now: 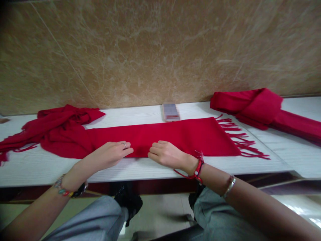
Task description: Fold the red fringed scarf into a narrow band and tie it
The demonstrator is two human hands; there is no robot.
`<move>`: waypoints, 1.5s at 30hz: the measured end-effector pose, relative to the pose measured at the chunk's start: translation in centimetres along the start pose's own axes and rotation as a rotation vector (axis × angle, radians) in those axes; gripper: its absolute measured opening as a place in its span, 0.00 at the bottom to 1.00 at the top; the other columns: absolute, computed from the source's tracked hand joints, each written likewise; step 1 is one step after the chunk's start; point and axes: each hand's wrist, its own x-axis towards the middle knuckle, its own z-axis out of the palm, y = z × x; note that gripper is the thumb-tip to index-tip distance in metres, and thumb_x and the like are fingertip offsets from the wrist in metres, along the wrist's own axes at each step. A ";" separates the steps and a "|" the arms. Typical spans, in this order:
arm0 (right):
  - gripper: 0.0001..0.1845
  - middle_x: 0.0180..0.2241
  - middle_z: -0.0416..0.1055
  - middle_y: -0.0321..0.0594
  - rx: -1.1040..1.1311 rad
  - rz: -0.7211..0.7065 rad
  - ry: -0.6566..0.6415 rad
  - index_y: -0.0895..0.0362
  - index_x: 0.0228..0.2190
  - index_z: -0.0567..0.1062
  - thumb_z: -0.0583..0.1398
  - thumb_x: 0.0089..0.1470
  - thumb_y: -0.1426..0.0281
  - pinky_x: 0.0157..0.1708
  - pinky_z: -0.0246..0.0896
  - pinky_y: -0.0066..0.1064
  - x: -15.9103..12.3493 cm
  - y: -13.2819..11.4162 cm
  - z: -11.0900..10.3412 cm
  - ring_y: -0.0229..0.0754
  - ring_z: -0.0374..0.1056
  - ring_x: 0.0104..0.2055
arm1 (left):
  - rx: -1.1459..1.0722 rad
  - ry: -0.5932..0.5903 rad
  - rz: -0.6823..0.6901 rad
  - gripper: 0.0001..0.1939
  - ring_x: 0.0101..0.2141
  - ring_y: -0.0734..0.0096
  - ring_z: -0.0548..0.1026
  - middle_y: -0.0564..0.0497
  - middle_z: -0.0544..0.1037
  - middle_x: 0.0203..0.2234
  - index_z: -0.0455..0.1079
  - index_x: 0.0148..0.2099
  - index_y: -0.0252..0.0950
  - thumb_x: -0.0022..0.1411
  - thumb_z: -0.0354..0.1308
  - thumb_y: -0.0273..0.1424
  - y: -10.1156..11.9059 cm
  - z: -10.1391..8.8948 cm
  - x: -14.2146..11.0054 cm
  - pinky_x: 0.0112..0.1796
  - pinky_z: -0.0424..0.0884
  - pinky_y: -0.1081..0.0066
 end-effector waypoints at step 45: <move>0.11 0.30 0.69 0.42 0.226 0.095 -0.015 0.60 0.33 0.73 0.50 0.57 0.75 0.35 0.59 0.32 -0.3 -0.5 0.5 0.40 0.62 0.33 | -0.011 -0.207 -0.616 0.18 0.43 0.53 0.69 0.37 0.68 0.46 0.63 0.54 0.33 0.65 0.44 0.32 2.4 -1.8 3.0 0.37 0.69 0.60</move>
